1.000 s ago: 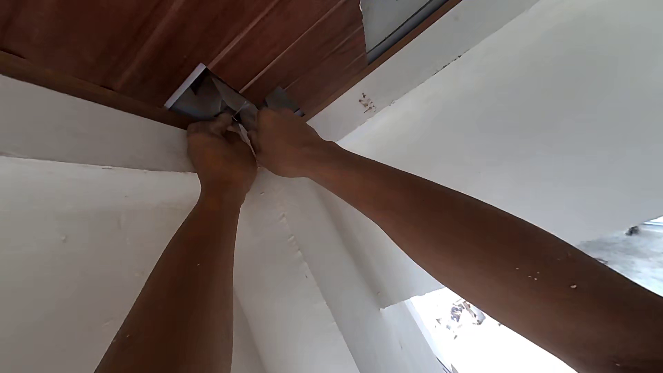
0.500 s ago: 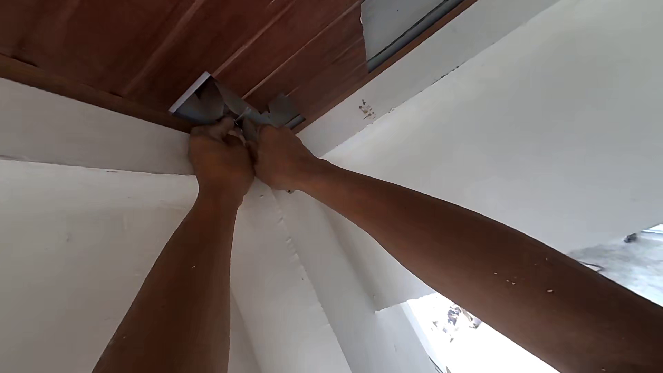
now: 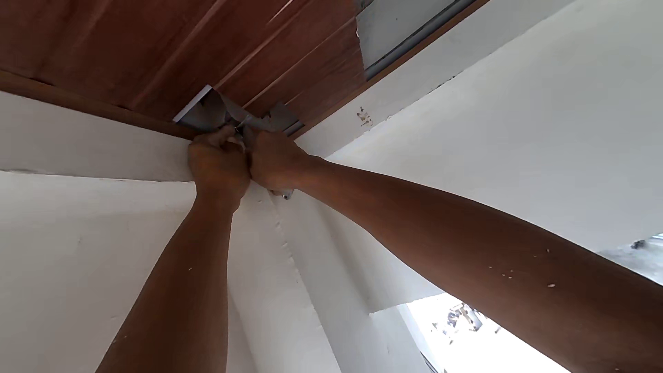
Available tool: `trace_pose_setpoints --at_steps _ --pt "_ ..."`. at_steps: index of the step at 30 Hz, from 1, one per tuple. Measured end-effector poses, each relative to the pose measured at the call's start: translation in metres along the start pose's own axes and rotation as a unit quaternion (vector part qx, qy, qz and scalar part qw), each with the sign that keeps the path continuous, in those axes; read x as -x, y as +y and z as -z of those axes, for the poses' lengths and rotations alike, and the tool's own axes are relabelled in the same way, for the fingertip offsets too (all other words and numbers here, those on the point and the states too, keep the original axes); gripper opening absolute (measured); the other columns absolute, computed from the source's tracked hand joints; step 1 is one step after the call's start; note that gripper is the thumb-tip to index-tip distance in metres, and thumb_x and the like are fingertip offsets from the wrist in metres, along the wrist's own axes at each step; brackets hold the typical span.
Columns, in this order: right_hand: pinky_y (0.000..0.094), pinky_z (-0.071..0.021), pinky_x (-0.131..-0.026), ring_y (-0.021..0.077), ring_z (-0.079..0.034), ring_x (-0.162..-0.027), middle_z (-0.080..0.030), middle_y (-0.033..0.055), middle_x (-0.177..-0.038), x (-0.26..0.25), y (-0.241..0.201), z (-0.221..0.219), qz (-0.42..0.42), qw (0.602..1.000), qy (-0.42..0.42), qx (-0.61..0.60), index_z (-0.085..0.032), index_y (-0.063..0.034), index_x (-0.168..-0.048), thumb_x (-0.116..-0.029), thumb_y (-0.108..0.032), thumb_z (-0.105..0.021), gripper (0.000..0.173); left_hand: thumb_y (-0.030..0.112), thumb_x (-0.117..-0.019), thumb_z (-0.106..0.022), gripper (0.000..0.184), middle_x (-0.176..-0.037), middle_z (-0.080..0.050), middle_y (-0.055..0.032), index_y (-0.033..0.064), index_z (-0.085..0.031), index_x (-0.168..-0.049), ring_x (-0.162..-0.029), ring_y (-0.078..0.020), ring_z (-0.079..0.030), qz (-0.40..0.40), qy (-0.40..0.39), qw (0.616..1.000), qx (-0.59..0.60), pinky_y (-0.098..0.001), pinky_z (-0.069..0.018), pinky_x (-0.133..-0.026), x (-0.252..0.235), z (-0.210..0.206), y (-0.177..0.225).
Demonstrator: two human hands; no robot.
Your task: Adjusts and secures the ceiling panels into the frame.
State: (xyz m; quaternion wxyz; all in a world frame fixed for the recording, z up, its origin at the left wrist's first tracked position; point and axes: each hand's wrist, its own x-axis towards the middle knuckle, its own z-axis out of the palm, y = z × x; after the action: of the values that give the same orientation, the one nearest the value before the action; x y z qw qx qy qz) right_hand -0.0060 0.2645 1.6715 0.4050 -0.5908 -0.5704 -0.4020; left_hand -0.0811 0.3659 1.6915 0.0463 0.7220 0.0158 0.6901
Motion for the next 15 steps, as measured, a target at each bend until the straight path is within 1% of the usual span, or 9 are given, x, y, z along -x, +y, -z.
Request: trace_pose_setpoints --at_steps 1,3,5,6,9,11,12,13,15 --pt "0.0481 -0.0574 -0.077 0.0286 -0.068 -0.095 -0.066 0.0158 -0.107 0.0 -0.001 0.002 0.0 1.0 -0.008 0.007 -0.058 -0.0009 -0.128 -0.1025 -0.02 -0.057 0.032 0.011 -0.1031 -0.053 0.035 -0.124 -0.069 -0.012 0.0089 -0.065 -0.136 -0.111 -0.0191 -0.067 0.003 -0.002 1.0 -0.001 -0.0437 -0.054 -0.097 0.0 0.0 0.001" --pt "0.0457 -0.0588 -0.07 0.0264 -0.07 -0.087 -0.066 0.0149 -0.104 0.002 -0.002 0.006 -0.009 1.0 -0.023 0.013 -0.057 -0.001 -0.129 -0.1037 -0.021 -0.056 0.032 0.012 -0.104 -0.052 0.036 -0.125 -0.068 -0.0119 0.0093 -0.065 -0.137 -0.111 -0.0183 -0.066 0.008 -0.002 1.0 0.0 -0.0429 -0.0535 -0.097 0.002 0.0 0.002" --pt "0.0456 -0.0574 -0.068 0.0257 -0.069 -0.082 -0.065 0.0143 -0.099 0.003 -0.006 0.011 -0.015 0.999 -0.039 0.01 -0.06 -0.0014 -0.12 -0.1041 -0.021 -0.055 0.026 0.012 -0.1035 -0.052 0.035 -0.122 -0.069 -0.012 0.0098 -0.066 -0.135 -0.108 -0.0182 -0.067 0.008 0.004 1.0 0.008 -0.0433 -0.0538 -0.095 0.001 0.0 0.003" --pt "0.0442 -0.0581 -0.067 0.0244 -0.069 -0.079 -0.066 0.0137 -0.098 0.004 -0.006 0.011 -0.02 0.999 -0.04 0.001 -0.059 -0.0019 -0.12 -0.1041 -0.022 -0.055 0.026 0.011 -0.1033 -0.053 0.035 -0.121 -0.069 -0.0118 0.0101 -0.066 -0.135 -0.106 -0.018 -0.067 0.01 0.006 1.0 0.009 -0.0427 -0.0545 -0.094 0.002 0.0 0.004" --pt "0.0442 -0.06 -0.064 0.0253 -0.07 -0.079 -0.066 0.0153 -0.102 0.002 -0.003 0.006 -0.024 0.999 -0.02 -0.028 -0.054 -0.0019 -0.131 -0.1024 -0.021 -0.058 0.035 0.011 -0.1027 -0.055 0.035 -0.125 -0.067 -0.0121 0.0093 -0.066 -0.136 -0.111 -0.0196 -0.066 0.015 0.006 1.0 0.015 -0.0437 -0.0538 -0.096 0.002 0.001 0.005" --pt "0.0515 -0.0595 -0.077 0.0317 -0.069 -0.101 -0.064 0.0183 -0.121 0.001 0.0 -0.001 -0.015 1.0 -0.003 -0.015 -0.048 -0.001 -0.145 -0.0965 -0.017 -0.063 0.053 0.012 -0.1034 -0.054 0.035 -0.133 -0.064 -0.0123 0.0098 -0.065 -0.137 -0.118 -0.0202 -0.063 0.015 0.004 1.0 0.009 -0.0443 -0.052 -0.101 0.003 0.001 0.005" --pt "0.0533 -0.0582 -0.086 0.0334 -0.065 -0.114 -0.061 0.0186 -0.132 0.001 0.002 -0.003 -0.011 1.0 -0.003 -0.003 -0.044 -0.0015 -0.15 -0.098 -0.018 -0.062 0.057 0.012 -0.1036 -0.054 0.036 -0.134 -0.063 -0.0128 0.0094 -0.065 -0.137 -0.12 -0.0208 -0.062 0.015 0.006 1.0 0.011 -0.0446 -0.051 -0.102 0.003 0.0 0.005" --pt "0.054 -0.0575 -0.088 0.0344 -0.064 -0.118 -0.059 0.0191 -0.135 0.001 0.002 -0.004 -0.007 1.0 -0.003 0.004 -0.043 -0.0013 -0.151 -0.1006 -0.02 -0.059 0.055 0.011 -0.1033 -0.054 0.036 -0.133 -0.064 -0.0132 0.0089 -0.066 -0.137 -0.119 -0.0209 -0.063 0.014 0.011 1.0 0.011 -0.0444 -0.0519 -0.101 0.002 0.0 0.006" --pt "0.0533 -0.0567 -0.089 0.0345 -0.065 -0.117 -0.061 0.0202 -0.133 0.005 0.002 -0.003 -0.006 1.0 -0.013 -0.002 -0.042 -0.0006 -0.151 -0.1055 -0.022 -0.052 0.051 0.013 -0.105 -0.053 0.035 -0.132 -0.064 -0.0154 0.0068 -0.064 -0.138 -0.119 -0.0225 -0.063 0.009 0.008 1.0 0.001 -0.045 -0.0513 -0.101 0.003 0.001 0.005"
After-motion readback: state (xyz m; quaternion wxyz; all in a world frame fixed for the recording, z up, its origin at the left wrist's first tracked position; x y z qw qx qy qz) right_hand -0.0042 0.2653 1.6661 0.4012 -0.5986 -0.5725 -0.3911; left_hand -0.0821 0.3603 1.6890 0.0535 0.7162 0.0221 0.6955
